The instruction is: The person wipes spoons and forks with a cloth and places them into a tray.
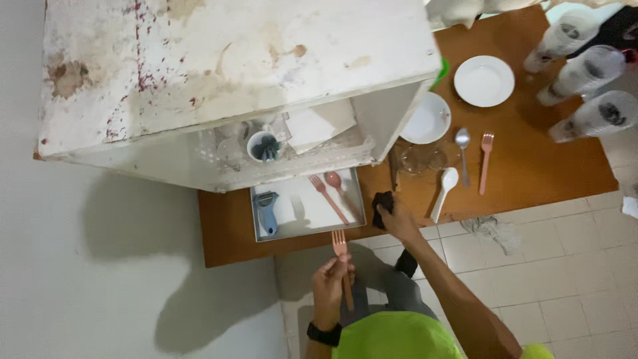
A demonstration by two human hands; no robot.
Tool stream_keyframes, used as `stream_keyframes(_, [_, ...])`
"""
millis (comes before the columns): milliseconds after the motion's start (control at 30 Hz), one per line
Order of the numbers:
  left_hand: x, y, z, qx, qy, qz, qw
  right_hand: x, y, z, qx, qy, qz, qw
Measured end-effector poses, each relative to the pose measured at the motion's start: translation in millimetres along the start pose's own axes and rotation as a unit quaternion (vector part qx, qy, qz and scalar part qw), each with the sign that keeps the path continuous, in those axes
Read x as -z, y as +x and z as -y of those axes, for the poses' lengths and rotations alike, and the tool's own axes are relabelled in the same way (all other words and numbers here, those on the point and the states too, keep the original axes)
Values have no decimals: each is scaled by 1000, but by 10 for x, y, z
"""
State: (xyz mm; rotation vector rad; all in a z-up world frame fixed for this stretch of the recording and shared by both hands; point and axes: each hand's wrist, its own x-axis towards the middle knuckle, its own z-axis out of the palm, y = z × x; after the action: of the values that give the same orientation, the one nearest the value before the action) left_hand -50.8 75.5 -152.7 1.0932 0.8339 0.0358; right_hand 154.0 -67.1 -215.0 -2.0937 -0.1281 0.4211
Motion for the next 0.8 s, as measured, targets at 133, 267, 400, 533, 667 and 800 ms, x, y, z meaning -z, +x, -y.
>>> stream_keyframes(133, [176,382,7,26,-17,-29,999,-103,39,167,-59,-31,-29,997])
stream_keyframes(267, [168,847,-124,16,-54,-54,997,-282,-500,614,171,-125,-61,975])
stream_keyframes(400, [127,1331,-99,83,-81,-75,990,-671,-743,918,234,-152,-12,960])
stream_keyframes(533, [150,1671,124,-3,-86,-71,994,-974,-602,869,161,-182,-10,970])
stream_keyframes(667, [236,1897,211,29,-59,-49,997,-1169,-424,626,167,-138,-4,976])
stream_keyframes(800, [294,2061,287,23,-21,-58,998,-1375,-253,345,127,-202,-4,971])
